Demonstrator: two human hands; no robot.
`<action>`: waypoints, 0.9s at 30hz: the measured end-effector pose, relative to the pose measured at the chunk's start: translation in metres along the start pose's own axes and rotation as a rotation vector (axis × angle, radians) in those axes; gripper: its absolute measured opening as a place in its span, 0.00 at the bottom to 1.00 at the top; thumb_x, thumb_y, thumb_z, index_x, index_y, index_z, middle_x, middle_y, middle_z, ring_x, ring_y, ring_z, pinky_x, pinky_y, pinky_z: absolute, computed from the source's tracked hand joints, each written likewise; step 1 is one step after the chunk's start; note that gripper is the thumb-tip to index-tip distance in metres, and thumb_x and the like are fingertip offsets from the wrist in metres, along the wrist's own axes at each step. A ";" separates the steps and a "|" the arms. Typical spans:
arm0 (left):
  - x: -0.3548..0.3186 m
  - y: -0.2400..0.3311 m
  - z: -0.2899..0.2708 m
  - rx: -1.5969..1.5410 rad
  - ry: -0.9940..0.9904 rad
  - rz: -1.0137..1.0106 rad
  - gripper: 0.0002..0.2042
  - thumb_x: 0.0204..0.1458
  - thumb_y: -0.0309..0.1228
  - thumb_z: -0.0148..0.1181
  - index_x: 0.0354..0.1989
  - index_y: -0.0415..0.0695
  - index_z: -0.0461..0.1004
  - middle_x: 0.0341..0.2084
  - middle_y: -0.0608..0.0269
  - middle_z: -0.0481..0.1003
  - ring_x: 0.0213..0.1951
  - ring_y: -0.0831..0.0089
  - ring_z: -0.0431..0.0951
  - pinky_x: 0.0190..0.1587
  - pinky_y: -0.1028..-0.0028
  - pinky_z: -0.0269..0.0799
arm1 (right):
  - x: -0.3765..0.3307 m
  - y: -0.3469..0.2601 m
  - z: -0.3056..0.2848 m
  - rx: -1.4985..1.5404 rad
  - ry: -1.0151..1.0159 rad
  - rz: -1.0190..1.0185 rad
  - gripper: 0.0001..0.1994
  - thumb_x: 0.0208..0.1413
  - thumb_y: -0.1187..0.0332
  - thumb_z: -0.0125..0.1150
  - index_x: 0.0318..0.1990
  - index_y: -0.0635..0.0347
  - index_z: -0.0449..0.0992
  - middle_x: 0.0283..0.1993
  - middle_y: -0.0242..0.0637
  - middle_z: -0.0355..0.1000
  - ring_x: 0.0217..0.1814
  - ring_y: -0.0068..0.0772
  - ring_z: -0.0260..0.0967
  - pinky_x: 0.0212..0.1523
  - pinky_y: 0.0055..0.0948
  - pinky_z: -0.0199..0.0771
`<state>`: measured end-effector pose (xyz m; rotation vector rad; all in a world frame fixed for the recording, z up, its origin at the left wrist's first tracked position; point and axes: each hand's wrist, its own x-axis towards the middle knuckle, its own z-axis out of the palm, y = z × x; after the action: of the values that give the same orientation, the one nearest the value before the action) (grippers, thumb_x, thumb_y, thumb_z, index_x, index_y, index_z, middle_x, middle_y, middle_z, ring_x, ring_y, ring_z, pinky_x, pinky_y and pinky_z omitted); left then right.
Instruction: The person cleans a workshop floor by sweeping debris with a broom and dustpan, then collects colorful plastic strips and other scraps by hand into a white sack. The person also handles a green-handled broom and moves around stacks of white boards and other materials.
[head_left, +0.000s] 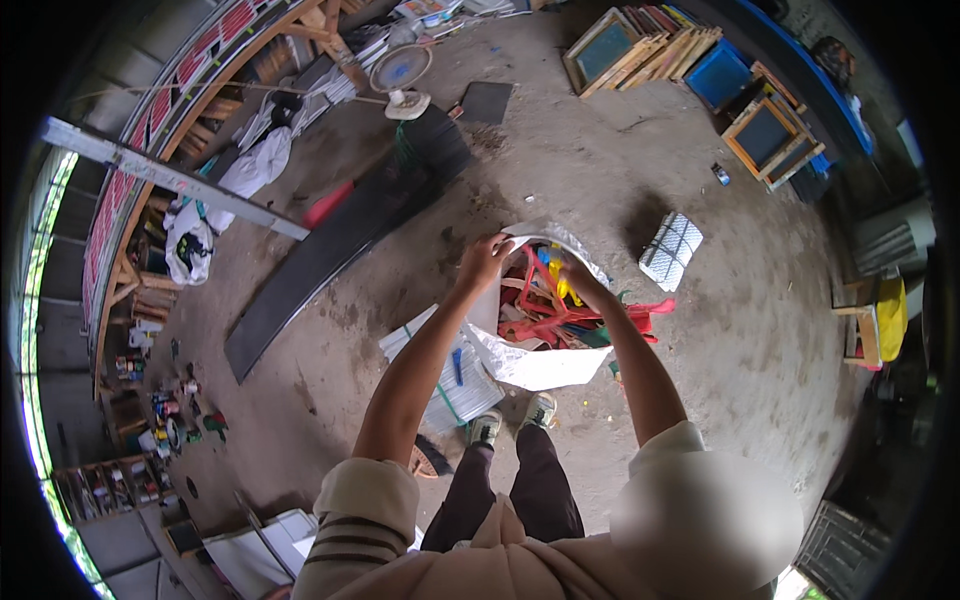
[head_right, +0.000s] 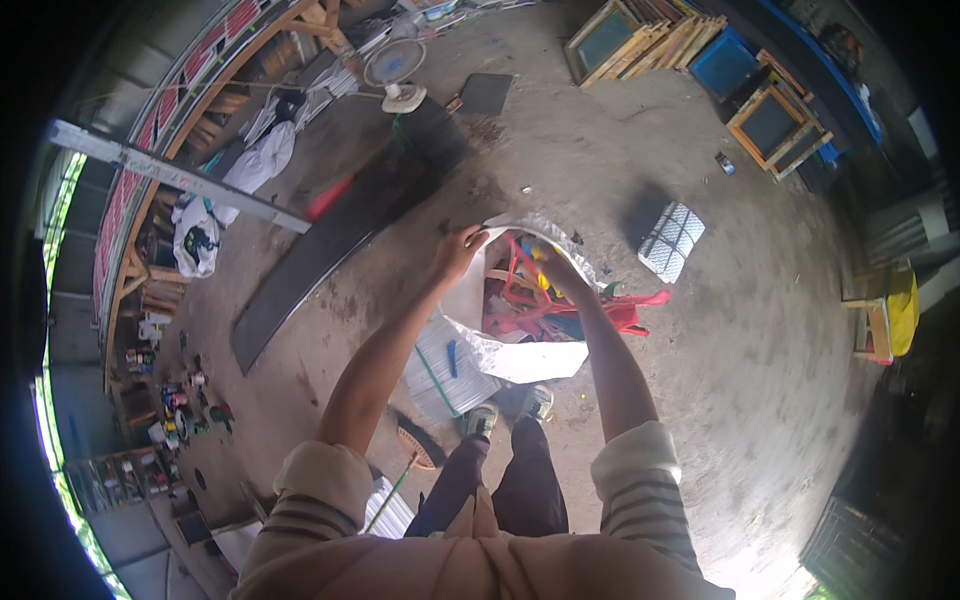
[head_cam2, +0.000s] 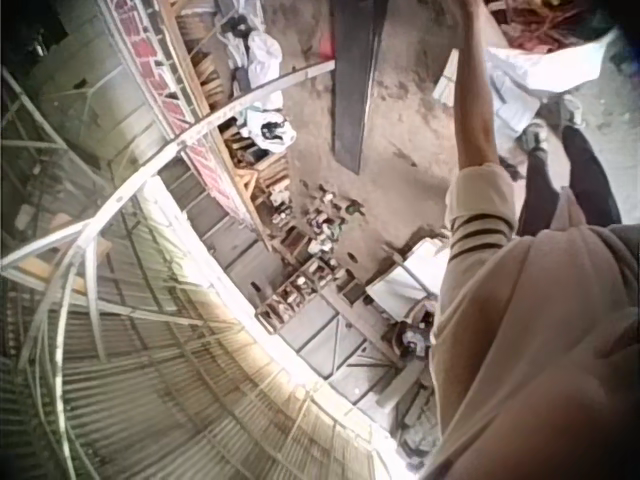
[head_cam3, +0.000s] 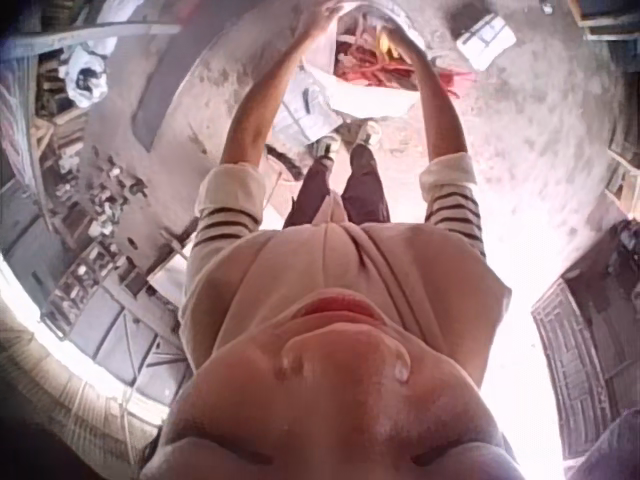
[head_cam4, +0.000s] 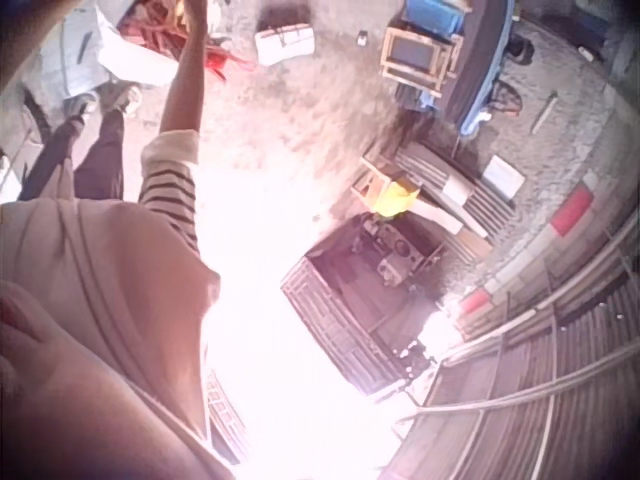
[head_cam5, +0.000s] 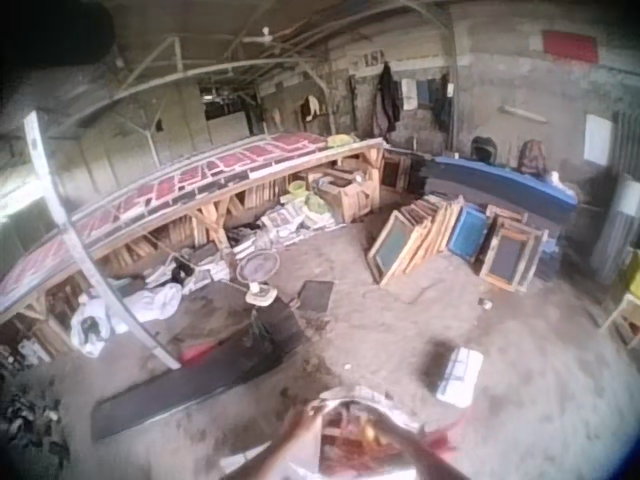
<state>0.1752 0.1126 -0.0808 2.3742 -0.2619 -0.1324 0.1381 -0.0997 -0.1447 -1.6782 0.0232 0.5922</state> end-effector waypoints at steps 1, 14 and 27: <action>0.005 0.012 0.007 -0.014 0.047 0.035 0.16 0.49 0.42 0.51 0.40 0.44 0.71 0.35 0.49 0.71 0.39 0.54 0.71 0.40 0.64 0.66 | 0.009 0.007 -0.007 -0.018 0.186 -0.202 0.27 0.47 0.70 0.43 0.58 0.62 0.53 0.47 0.54 0.65 0.48 0.39 0.66 0.47 0.36 0.62; 0.010 0.014 0.018 -0.088 0.112 0.045 0.15 0.49 0.40 0.51 0.35 0.41 0.71 0.30 0.47 0.72 0.36 0.54 0.72 0.36 0.66 0.66 | -0.030 -0.003 -0.004 -0.684 0.683 -0.157 0.13 0.45 0.75 0.48 0.41 0.59 0.72 0.35 0.50 0.70 0.38 0.46 0.69 0.38 0.35 0.69; -0.057 0.059 0.039 0.299 -0.314 0.534 0.19 0.45 0.41 0.56 0.46 0.55 0.64 0.33 0.57 0.64 0.28 0.64 0.74 0.27 0.68 0.72 | -0.090 0.004 0.037 0.566 0.751 -0.014 0.14 0.48 0.82 0.38 0.43 0.60 0.58 0.47 0.46 0.63 0.48 0.35 0.66 0.41 0.33 0.69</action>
<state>0.1037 0.0574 -0.0673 2.4748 -1.1185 -0.2220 0.0450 -0.0942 -0.1156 -1.2524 0.6581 -0.0909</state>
